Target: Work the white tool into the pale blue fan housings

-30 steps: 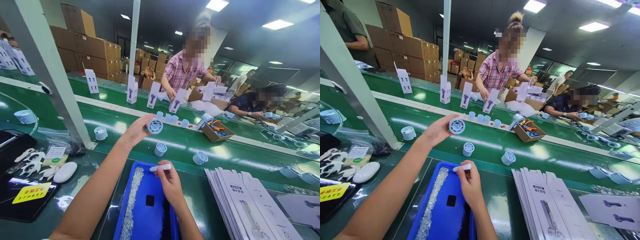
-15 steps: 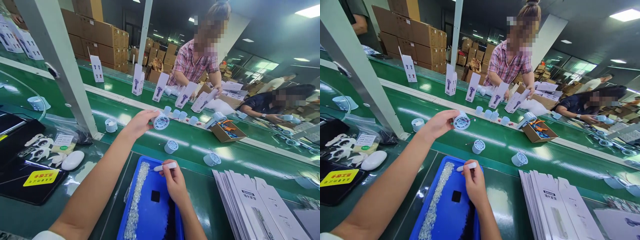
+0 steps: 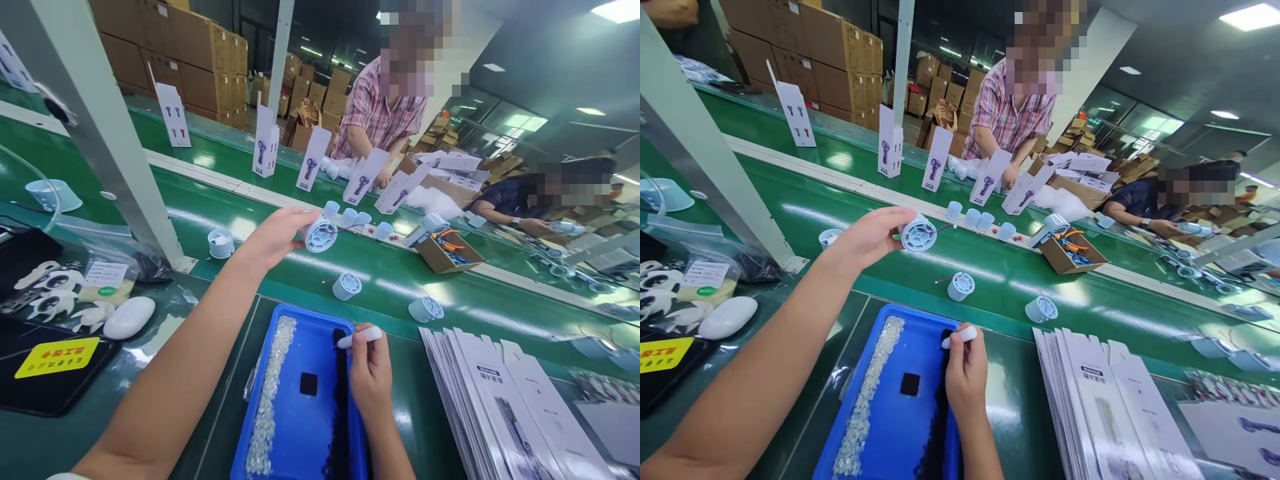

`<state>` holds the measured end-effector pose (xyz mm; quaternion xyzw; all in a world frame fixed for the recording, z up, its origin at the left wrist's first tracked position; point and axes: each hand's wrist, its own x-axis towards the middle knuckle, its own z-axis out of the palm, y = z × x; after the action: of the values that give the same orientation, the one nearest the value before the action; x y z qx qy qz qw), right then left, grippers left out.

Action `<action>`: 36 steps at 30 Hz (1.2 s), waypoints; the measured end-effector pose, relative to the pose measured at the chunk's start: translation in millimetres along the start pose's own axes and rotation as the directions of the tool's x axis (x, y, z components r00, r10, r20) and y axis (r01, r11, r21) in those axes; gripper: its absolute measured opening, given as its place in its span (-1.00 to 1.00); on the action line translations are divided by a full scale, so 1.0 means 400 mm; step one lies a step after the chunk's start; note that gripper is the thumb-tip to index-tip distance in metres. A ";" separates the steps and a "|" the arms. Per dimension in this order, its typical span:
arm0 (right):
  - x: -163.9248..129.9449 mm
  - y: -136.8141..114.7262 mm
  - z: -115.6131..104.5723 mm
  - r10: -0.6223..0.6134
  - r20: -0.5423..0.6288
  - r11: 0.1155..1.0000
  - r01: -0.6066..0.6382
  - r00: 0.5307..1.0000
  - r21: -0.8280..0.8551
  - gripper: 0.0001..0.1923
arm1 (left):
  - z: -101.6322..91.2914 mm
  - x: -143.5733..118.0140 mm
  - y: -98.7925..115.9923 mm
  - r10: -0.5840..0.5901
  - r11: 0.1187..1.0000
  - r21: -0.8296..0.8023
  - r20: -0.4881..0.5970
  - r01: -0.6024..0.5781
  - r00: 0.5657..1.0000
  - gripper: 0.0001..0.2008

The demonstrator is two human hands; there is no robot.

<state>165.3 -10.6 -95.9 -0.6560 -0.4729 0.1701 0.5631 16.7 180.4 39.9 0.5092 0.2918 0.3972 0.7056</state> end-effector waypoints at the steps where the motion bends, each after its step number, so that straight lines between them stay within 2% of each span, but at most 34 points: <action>1: 0.000 -0.002 0.000 0.003 0.006 1.000 -0.003 1.000 -0.006 -0.76 | 0.003 -0.002 0.001 0.006 1.000 -0.003 0.005 -0.006 1.000 -0.83; 7: 0.004 -0.018 0.000 -0.028 0.034 0.996 0.031 0.999 -0.081 -0.74 | 0.014 -0.011 0.008 -0.020 1.000 0.009 0.006 0.019 1.000 -0.87; 11: 0.001 -0.013 -0.002 -0.018 0.072 0.998 0.022 0.997 -0.057 -0.76 | 0.013 -0.009 0.003 -0.030 0.999 0.011 0.023 0.030 0.999 -0.85; 15: 0.000 -0.007 -0.003 -0.020 0.054 0.998 0.024 0.998 -0.060 -0.79 | 0.013 -0.001 -0.007 -0.051 0.999 0.017 0.019 0.051 0.998 -0.85; 17: 0.001 -0.008 -0.003 -0.067 0.067 0.994 0.073 0.995 -0.081 -0.82 | 0.015 0.003 -0.013 -0.071 0.997 0.022 0.011 0.071 0.997 -0.86; 22: 0.006 -0.022 -0.003 -0.175 0.204 0.973 0.201 0.963 -0.114 -0.89 | 0.028 0.010 -0.026 -0.128 0.990 0.050 -0.019 0.129 0.992 -0.84; 26: -0.013 -0.047 -0.010 -0.227 0.175 0.972 0.235 0.958 -0.027 -0.90 | 0.042 0.010 -0.037 -0.154 0.985 0.074 -0.013 0.154 0.988 -0.86; 28: -0.029 -0.059 -0.009 -0.234 0.259 0.972 0.231 0.937 0.043 -0.91 | 0.050 0.011 -0.044 -0.169 0.982 0.079 -0.013 0.169 0.986 -0.85; 30: -0.041 -0.065 -0.004 -0.210 0.410 0.978 0.196 0.888 0.078 -0.93 | 0.056 0.013 -0.053 -0.183 0.979 0.088 -0.019 0.184 0.983 -0.85; 31: -0.043 -0.065 0.000 -0.194 0.447 0.981 0.170 0.873 0.094 -0.93 | 0.059 0.015 -0.059 -0.189 0.977 0.094 -0.022 0.191 0.982 -0.85; 32: -0.043 -0.064 0.003 -0.179 0.431 0.983 0.141 0.884 0.119 -0.93 | 0.062 0.016 -0.066 -0.194 0.975 0.103 -0.027 0.196 0.981 -0.85; 33: -0.040 -0.062 0.005 -0.171 0.357 0.979 0.119 0.918 0.163 -0.92 | 0.065 0.018 -0.073 -0.198 0.973 0.112 -0.031 0.200 0.980 -0.85; 35: -0.030 -0.058 0.004 -0.137 0.114 0.954 0.100 0.984 0.281 -0.90 | 0.073 0.020 -0.087 -0.205 0.969 0.133 -0.034 0.208 0.978 -0.82; 36: -0.024 -0.056 0.001 -0.104 0.000 0.938 0.098 0.995 0.331 -0.90 | 0.078 0.020 -0.095 -0.210 0.966 0.147 -0.030 0.212 0.977 -0.80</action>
<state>150.7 -19.9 -78.9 -0.5255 -0.4756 0.2236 0.6691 56.2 165.9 13.5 0.5239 0.3785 0.3004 0.7015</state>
